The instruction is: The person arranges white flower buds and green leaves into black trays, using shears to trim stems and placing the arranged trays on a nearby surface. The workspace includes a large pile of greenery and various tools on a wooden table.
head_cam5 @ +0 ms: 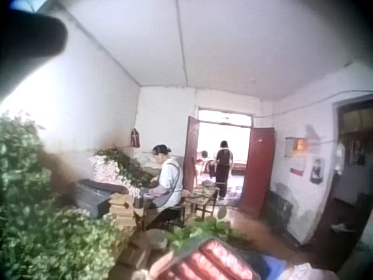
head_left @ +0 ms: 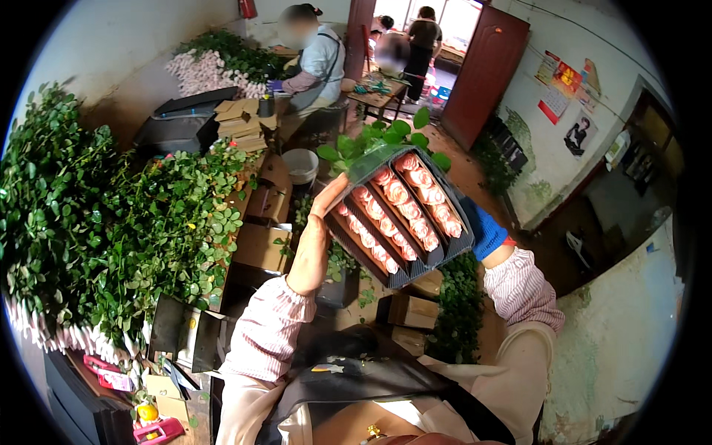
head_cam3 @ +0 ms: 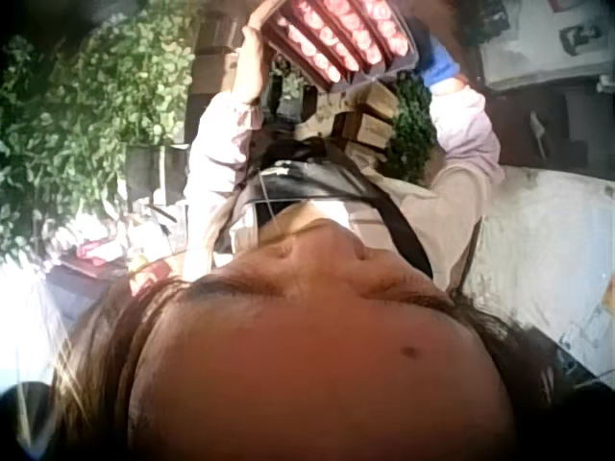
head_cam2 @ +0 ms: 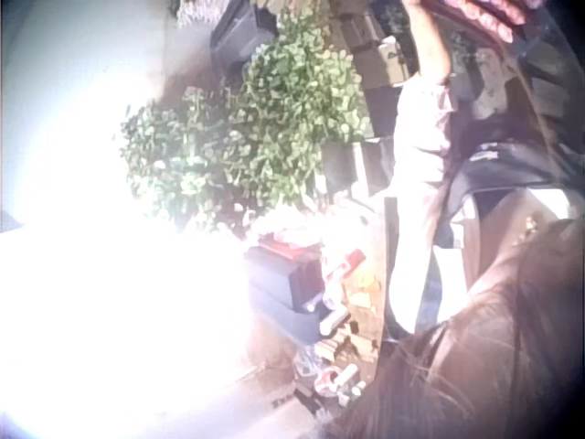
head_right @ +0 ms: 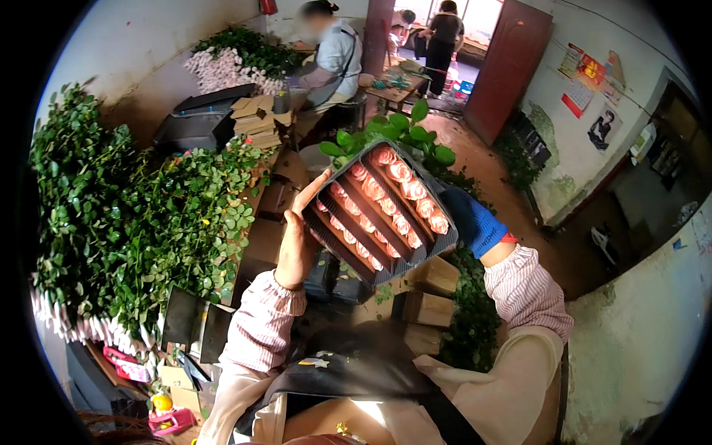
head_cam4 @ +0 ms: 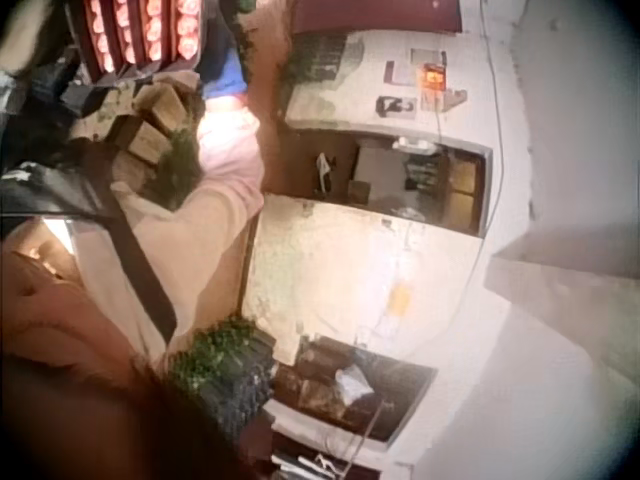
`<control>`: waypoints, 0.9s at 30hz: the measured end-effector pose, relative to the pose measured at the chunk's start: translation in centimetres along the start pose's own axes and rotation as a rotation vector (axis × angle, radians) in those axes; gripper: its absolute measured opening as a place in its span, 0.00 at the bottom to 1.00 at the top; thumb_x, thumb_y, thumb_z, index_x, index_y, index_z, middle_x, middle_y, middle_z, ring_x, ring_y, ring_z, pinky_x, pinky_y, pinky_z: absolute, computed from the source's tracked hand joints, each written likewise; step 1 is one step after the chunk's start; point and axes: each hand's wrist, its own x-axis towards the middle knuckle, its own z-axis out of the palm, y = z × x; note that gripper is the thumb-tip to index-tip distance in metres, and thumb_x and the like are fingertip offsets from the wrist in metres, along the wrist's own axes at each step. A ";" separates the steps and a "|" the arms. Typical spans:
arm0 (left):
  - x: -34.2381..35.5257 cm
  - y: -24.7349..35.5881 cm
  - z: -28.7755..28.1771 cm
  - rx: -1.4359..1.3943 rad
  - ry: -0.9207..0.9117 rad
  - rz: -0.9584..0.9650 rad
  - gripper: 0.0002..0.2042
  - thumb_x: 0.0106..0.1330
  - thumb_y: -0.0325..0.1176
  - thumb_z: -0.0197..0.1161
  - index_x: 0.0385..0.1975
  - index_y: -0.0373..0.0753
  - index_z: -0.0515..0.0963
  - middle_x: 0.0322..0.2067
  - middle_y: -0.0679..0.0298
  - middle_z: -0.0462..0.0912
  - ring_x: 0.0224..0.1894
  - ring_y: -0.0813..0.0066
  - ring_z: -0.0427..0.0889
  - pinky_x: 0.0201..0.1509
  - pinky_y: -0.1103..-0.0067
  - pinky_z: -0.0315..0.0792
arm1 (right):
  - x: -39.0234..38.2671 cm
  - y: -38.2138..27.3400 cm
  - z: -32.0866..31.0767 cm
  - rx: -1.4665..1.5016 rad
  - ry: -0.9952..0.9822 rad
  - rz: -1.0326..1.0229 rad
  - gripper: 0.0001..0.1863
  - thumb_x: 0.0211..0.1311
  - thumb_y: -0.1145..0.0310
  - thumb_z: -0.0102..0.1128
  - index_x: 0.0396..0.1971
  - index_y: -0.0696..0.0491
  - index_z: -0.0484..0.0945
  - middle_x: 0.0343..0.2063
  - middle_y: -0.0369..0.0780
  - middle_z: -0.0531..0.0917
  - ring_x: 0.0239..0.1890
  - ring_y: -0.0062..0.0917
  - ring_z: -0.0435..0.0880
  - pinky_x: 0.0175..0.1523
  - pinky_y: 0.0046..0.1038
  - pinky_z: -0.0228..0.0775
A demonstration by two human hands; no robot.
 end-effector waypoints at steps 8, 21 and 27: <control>0.0 -0.1 -2.2 -0.085 -0.057 -0.265 0.40 0.80 0.66 0.30 0.78 0.40 0.56 0.72 0.56 0.66 0.72 0.63 0.67 0.72 0.64 0.67 | -1.0 2.9 3.2 0.314 0.144 0.191 0.25 0.78 0.66 0.53 0.70 0.58 0.69 0.65 0.43 0.79 0.63 0.29 0.80 0.69 0.34 0.70; -2.4 -0.1 -8.2 0.027 -0.019 -0.194 0.31 0.84 0.55 0.39 0.72 0.36 0.68 0.67 0.56 0.71 0.72 0.65 0.62 0.79 0.69 0.50 | -1.8 6.6 9.8 0.596 0.267 0.333 0.24 0.81 0.64 0.47 0.71 0.57 0.69 0.68 0.45 0.75 0.65 0.34 0.78 0.71 0.40 0.70; -3.5 0.5 -10.1 -0.125 -0.061 -0.237 0.34 0.84 0.58 0.34 0.73 0.35 0.63 0.69 0.57 0.69 0.71 0.69 0.68 0.75 0.70 0.61 | -0.9 8.0 11.1 0.643 0.283 0.359 0.24 0.83 0.63 0.44 0.72 0.56 0.68 0.69 0.47 0.74 0.66 0.37 0.77 0.72 0.43 0.70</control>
